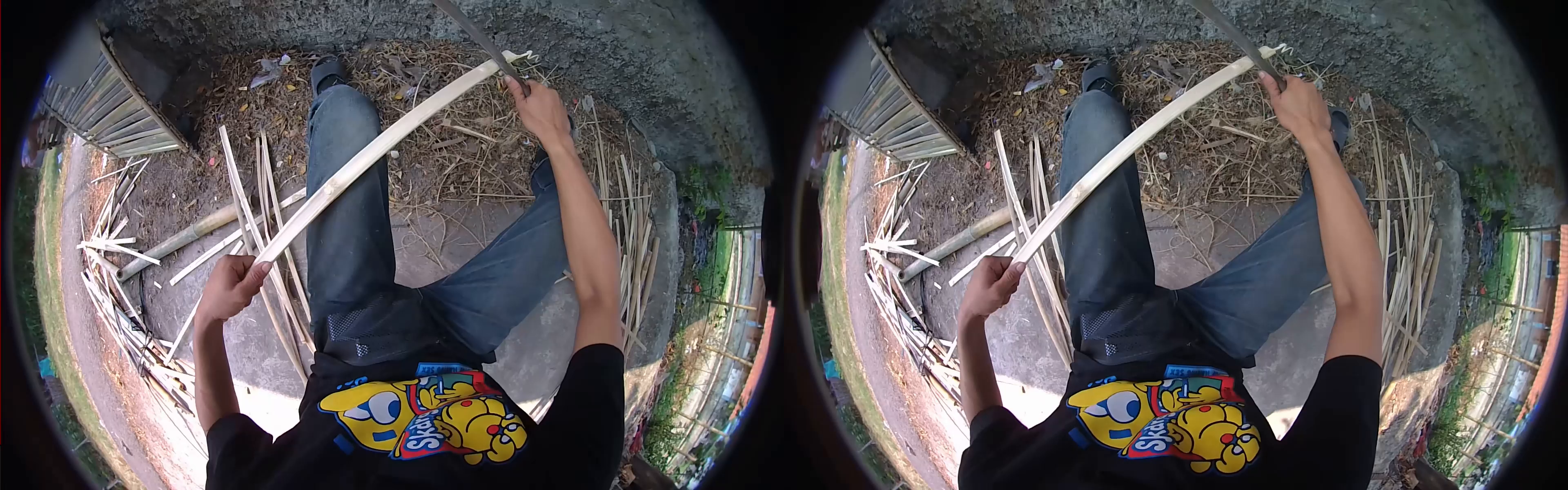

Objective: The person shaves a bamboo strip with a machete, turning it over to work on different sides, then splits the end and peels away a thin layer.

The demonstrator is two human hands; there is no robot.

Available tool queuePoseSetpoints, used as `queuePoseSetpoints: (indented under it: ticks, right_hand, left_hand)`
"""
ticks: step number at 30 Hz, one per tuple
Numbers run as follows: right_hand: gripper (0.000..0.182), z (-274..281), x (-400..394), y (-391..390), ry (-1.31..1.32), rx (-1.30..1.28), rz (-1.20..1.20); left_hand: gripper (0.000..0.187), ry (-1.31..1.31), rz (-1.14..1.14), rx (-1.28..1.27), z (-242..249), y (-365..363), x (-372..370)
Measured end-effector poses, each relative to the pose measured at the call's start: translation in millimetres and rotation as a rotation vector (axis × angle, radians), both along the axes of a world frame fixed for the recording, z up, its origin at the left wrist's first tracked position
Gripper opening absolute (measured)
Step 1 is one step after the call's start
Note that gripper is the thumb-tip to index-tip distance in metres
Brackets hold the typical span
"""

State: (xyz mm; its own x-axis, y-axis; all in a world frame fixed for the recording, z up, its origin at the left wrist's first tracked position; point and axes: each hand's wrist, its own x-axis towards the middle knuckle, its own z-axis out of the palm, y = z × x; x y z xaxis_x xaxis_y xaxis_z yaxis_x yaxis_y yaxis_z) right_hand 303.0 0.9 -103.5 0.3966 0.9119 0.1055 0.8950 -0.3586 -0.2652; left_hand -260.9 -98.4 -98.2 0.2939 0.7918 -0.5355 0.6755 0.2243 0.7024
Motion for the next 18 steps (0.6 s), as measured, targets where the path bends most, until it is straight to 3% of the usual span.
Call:
queuePoseSetpoints:
  ticks: [2, 4, 6, 9, 11, 13, 15, 18]
  right_hand:
    - [0.07, -21, -2, -4, 0.128, 0.227, 0.033]
    - [0.07, -15, -41, -25, 0.244, 0.22, 0.129]
    - [0.065, -13, -84, -43, 0.139, 0.049, 0.26]
    - [0.061, -36, -109, -60, -0.153, 0.216, 0.548]
    - [0.066, -30, -75, -51, -0.134, 0.147, 0.496]
    - [0.069, -28, 13, -22, 0.031, 0.102, 0.012]
    - [0.074, -38, 99, -2, 0.388, 0.107, -0.527]
    - [0.074, -49, 135, -2, 0.565, 0.249, -0.688]
  left_hand:
    - [0.051, -0.009, -0.039, 0.023, -7, 2, -7]
    - [0.055, 0.015, -0.077, 0.094, -15, 0, -8]
    - [0.057, 0.064, -0.039, 0.104, -20, 2, 1]
    - [0.064, 0.176, -0.014, 0.213, -13, 3, 4]
    - [0.063, 0.279, 0.028, 0.19, -7, 0, -25]
    - [0.061, 0.183, 0.024, 0.155, -13, -12, -84]
    - [0.06, 0.117, 0.116, 0.1, -19, -32, -122]
    - [0.057, 0.042, 0.176, 0.09, -37, -40, -125]
